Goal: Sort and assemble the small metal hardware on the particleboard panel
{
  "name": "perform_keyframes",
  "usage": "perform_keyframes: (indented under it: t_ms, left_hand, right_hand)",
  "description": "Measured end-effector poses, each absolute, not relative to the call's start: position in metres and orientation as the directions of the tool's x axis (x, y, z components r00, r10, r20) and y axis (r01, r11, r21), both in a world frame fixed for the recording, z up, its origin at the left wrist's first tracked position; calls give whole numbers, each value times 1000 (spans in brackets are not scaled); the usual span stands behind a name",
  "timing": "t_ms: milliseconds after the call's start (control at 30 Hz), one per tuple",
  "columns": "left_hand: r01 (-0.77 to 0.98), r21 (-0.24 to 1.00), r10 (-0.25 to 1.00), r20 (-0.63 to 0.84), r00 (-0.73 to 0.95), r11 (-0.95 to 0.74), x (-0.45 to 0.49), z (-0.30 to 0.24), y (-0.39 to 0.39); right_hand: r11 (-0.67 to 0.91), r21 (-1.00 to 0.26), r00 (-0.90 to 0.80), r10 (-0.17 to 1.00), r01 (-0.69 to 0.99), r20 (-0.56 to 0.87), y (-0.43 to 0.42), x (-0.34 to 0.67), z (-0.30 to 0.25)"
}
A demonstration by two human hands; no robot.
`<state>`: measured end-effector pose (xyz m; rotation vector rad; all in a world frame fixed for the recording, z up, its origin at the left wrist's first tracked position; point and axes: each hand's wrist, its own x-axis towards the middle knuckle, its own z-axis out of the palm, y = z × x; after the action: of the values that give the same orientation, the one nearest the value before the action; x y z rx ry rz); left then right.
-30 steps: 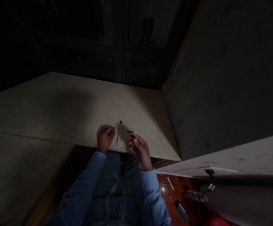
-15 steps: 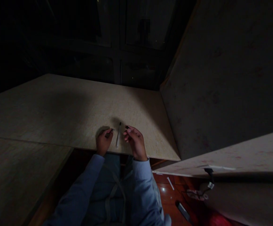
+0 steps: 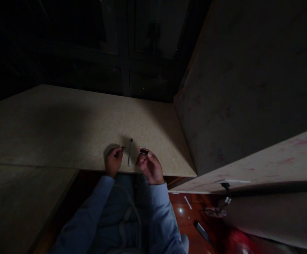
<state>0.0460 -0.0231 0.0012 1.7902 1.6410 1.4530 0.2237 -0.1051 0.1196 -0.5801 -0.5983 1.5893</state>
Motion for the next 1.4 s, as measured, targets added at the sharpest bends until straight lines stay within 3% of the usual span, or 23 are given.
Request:
perform_keyframes:
  t_ms: [467,667,1000,1400]
  left_hand:
    - [553,788,879,437,-192,-271,46,2,-22]
    - [520,815,880,418,-226,-254,46,-1,-17]
    - [486,839,875,407,-264,-243,47,-3,-18]
    - [478,833,835,456,-307,-279,46,2,-24]
  right_hand:
    - [-59,-698,-102,995,-714,20,-111,219,124]
    - [-16,-769,-60,998,-639,29,-112,225,120]
    - [91,-960,290,957,-263,11,-103,234,119]
    - [73,-995,305,948,70,91,-97,249,80]
